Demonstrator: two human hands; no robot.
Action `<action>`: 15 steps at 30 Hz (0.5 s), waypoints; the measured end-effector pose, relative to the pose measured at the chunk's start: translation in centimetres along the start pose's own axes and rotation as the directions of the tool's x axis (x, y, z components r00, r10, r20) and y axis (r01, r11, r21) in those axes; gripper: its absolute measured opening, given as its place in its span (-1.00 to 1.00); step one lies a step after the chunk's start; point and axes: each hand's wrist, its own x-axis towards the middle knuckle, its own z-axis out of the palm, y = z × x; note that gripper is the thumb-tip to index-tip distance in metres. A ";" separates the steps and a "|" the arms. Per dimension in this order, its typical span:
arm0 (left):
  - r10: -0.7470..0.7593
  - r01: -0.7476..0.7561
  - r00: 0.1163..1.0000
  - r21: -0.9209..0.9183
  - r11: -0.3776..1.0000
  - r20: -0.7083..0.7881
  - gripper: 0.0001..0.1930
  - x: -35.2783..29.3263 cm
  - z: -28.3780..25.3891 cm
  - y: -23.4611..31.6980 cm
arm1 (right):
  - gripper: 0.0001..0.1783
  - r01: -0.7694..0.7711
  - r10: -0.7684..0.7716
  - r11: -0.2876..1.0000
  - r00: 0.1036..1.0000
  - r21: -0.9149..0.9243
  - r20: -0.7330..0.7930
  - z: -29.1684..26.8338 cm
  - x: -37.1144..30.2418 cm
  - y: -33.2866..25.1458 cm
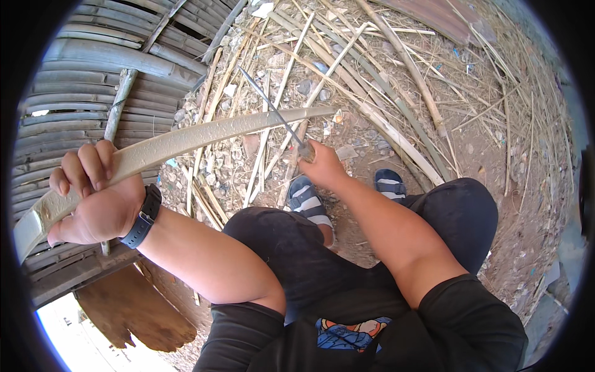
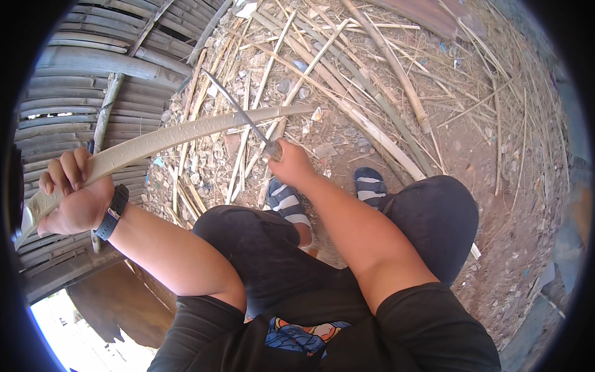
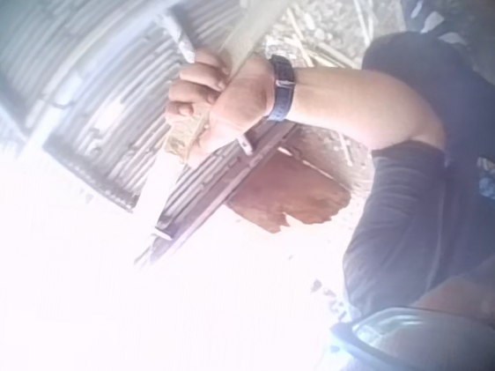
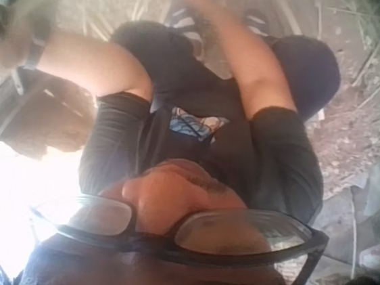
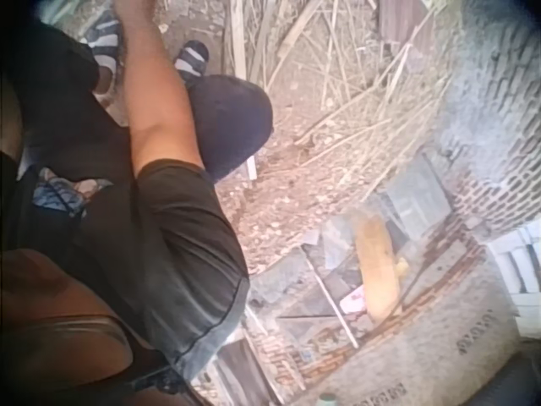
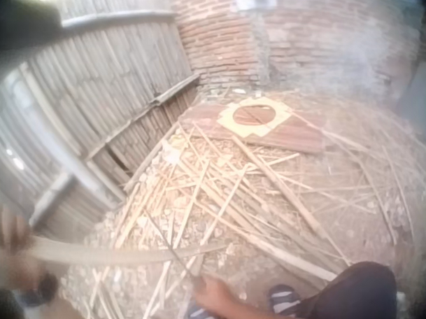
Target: The person sits on the ground and uses a machete to shave and split a long piece of bamboo. They repeatedly strike the bamboo to remove the outer layer and then split the piece into thinner strips.
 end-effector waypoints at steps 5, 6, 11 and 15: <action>-0.047 0.057 0.990 -0.067 0.996 0.135 -0.13 0.3 -0.7 0.0 | -0.55 -0.326 0.313 0.938 0.942 -0.115 -0.120 -1.6 1.7 3.0; -0.045 0.057 0.988 -0.077 0.995 0.149 -0.13 0.3 -0.8 0.0 | -0.56 -0.279 0.267 0.952 0.958 -0.125 -0.101 -2.4 1.7 1.4; -0.061 0.082 0.981 -0.112 0.990 0.182 -0.13 0.2 -0.3 -0.1 | -0.55 -0.014 0.017 0.997 0.999 -0.073 0.034 -2.2 1.1 -3.2; -0.045 0.061 0.986 -0.094 0.994 0.160 -0.13 0.2 -0.9 0.2 | -0.53 -0.064 0.065 0.995 0.998 -0.074 0.005 -0.7 1.0 1.1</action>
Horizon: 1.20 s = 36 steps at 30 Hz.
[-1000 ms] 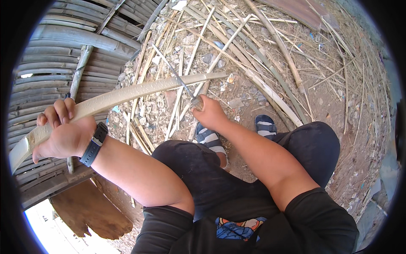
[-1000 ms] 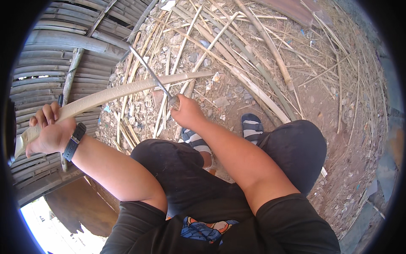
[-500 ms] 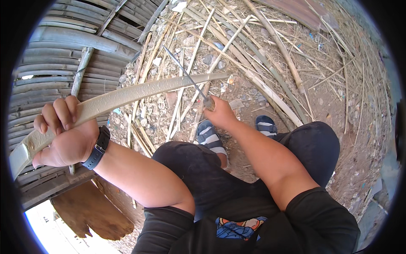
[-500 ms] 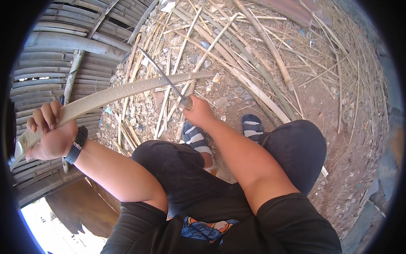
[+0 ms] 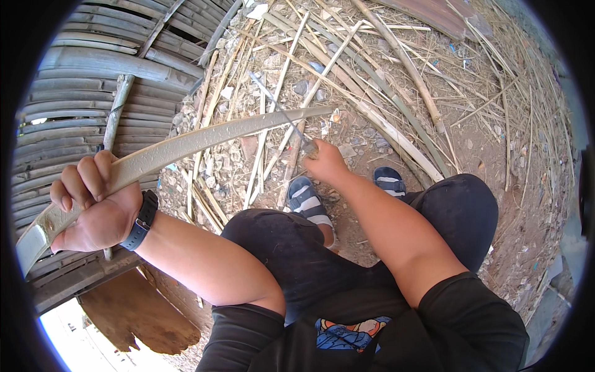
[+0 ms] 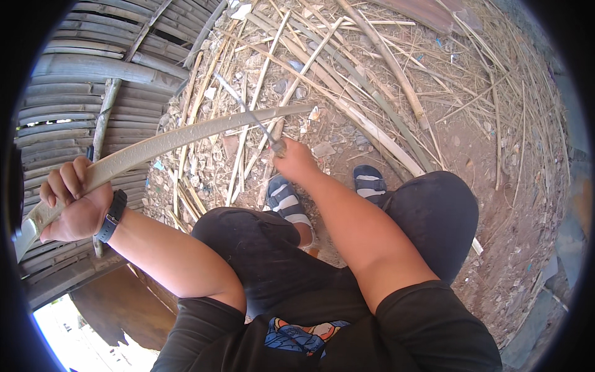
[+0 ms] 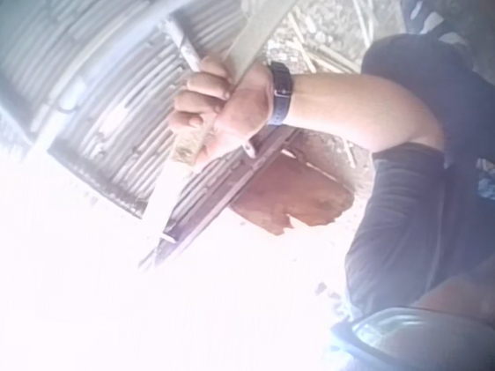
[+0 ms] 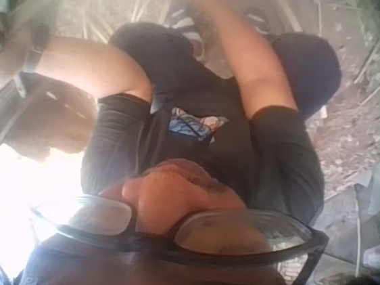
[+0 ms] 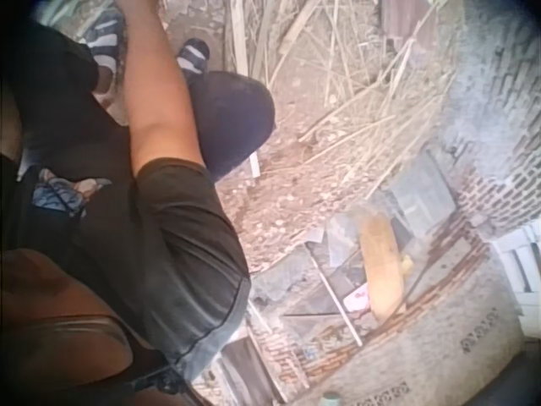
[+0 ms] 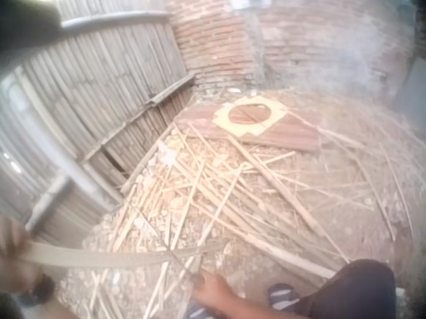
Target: The person sits on the ground and uses a machete to shave and split a long piece of bamboo. They repeatedly strike the bamboo to remove the outer layer and then split the piece into thinner strips.
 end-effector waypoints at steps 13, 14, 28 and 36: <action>0.049 -0.041 0.994 0.077 0.996 -0.098 -0.10 -0.1 0.5 -0.2 | -0.60 0.074 -0.073 0.997 0.996 -0.017 0.046 -0.4 -1.0 -2.6; 0.054 -0.043 0.992 0.093 0.995 -0.114 -0.10 -0.1 0.9 -0.3 | -0.60 0.010 -0.010 1.000 1.000 -0.013 0.017 -0.3 -1.1 -1.4; -0.008 0.008 1.000 -0.021 1.000 -0.010 -0.10 0.0 -0.4 0.0 | -0.55 0.192 -0.193 0.981 0.977 0.025 0.085 -1.0 -0.7 -6.6; 0.092 -0.088 0.992 0.041 0.995 -0.083 -0.20 -0.8 -0.1 -0.4 | -0.74 -0.532 0.509 0.799 0.846 0.280 0.156 -1.9 0.4 7.0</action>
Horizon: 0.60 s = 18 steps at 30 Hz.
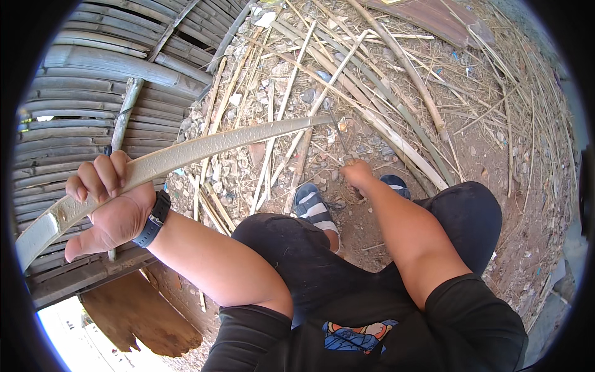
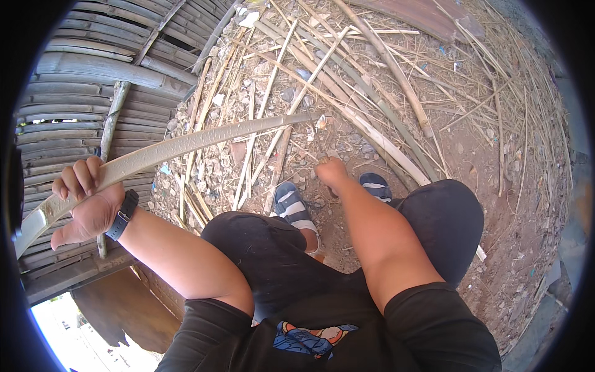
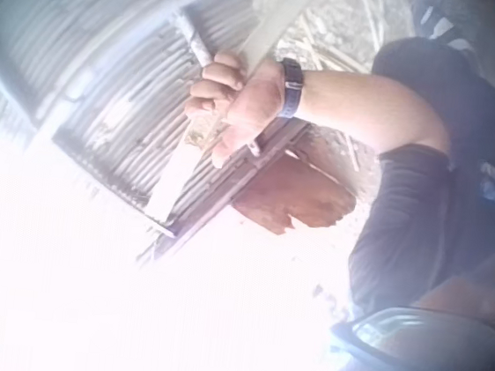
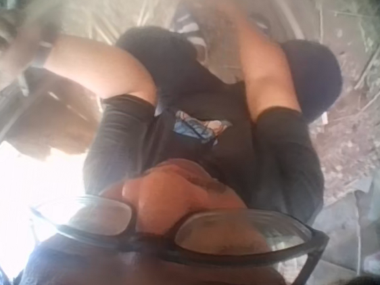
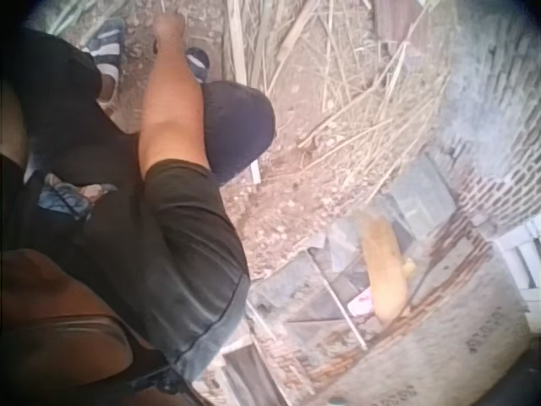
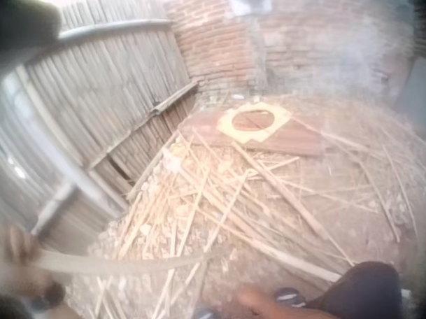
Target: The person sits on the ground and uses a machete to shave and split a long piece of bamboo. They repeatedly strike the bamboo to remove the outer layer and then split the piece into thinner strips.
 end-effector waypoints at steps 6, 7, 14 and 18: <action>0.038 -0.033 0.993 0.051 0.998 -0.108 -0.26 0.2 2.0 2.3 | -0.87 0.034 -0.191 0.804 0.960 0.594 0.204 2.9 -4.3 -6.0; 0.080 -0.076 0.993 0.046 0.996 -0.090 -0.28 0.0 3.0 4.2 | -0.86 -0.036 -0.232 0.751 0.920 0.659 0.315 2.4 -5.5 -7.9; 0.395 -0.385 0.914 0.110 0.916 -0.090 -0.39 -1.4 9.6 12.2 | -0.84 -0.032 -0.555 0.649 0.663 0.760 0.502 -0.3 -14.9 -16.6; 0.478 -0.464 0.871 0.129 0.876 -0.111 -0.41 -3.5 12.7 15.7 | -0.86 0.039 -0.709 0.570 0.528 0.821 0.467 -0.7 -19.8 -18.9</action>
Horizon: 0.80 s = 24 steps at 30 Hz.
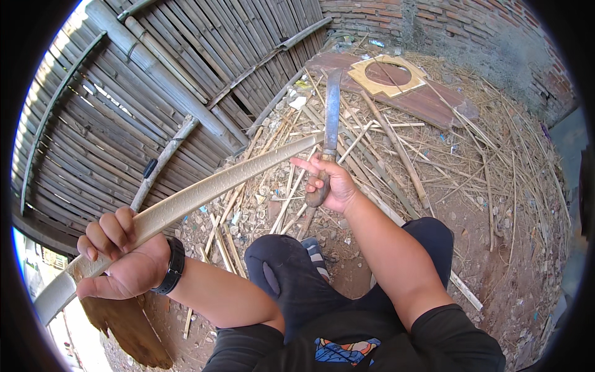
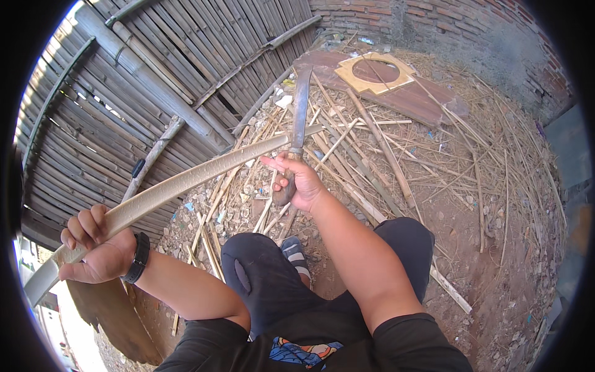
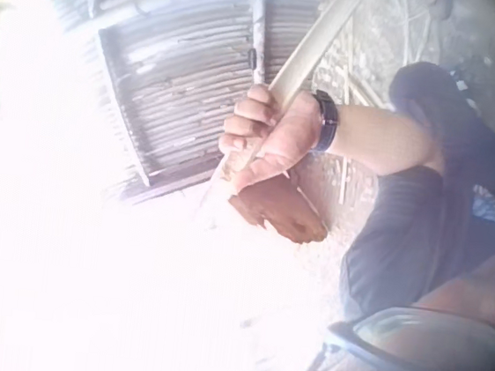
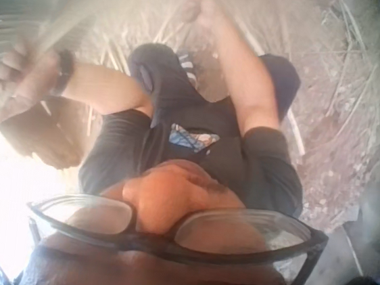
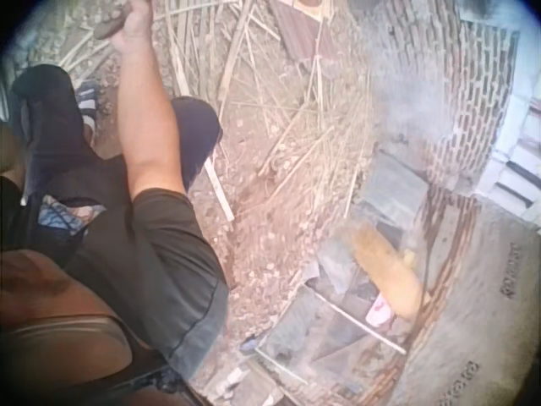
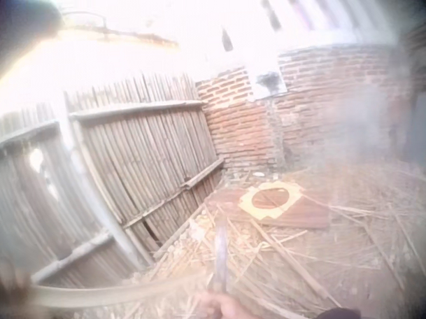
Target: The person sits on the ground and uses a machete to shave and split a long piece of bamboo. They repeatedly strike the bamboo to remove the outer layer and then split the piece into thinner strips.
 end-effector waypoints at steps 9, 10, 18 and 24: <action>0.190 -0.094 0.969 0.469 0.878 -0.161 -0.24 -3.5 -0.9 5.6 | -0.81 0.109 -0.120 0.983 0.991 -0.145 -0.065 4.9 -5.5 -3.6; 0.220 -0.076 0.964 0.632 0.771 -0.152 -0.19 -4.1 -1.5 5.3 | -0.80 0.116 -0.128 0.977 0.990 -0.177 -0.058 5.3 -6.0 -4.4; -0.862 0.586 0.435 0.809 0.053 -0.258 -0.28 -15.5 -5.5 8.6 | -0.83 0.159 -0.269 0.906 0.932 -0.391 -0.243 2.8 -7.1 -5.8; -0.972 0.176 0.174 0.967 0.186 0.156 -0.57 -18.8 0.4 12.6 | -0.88 0.052 -0.236 0.842 0.931 -0.538 -0.279 0.1 -7.6 -5.9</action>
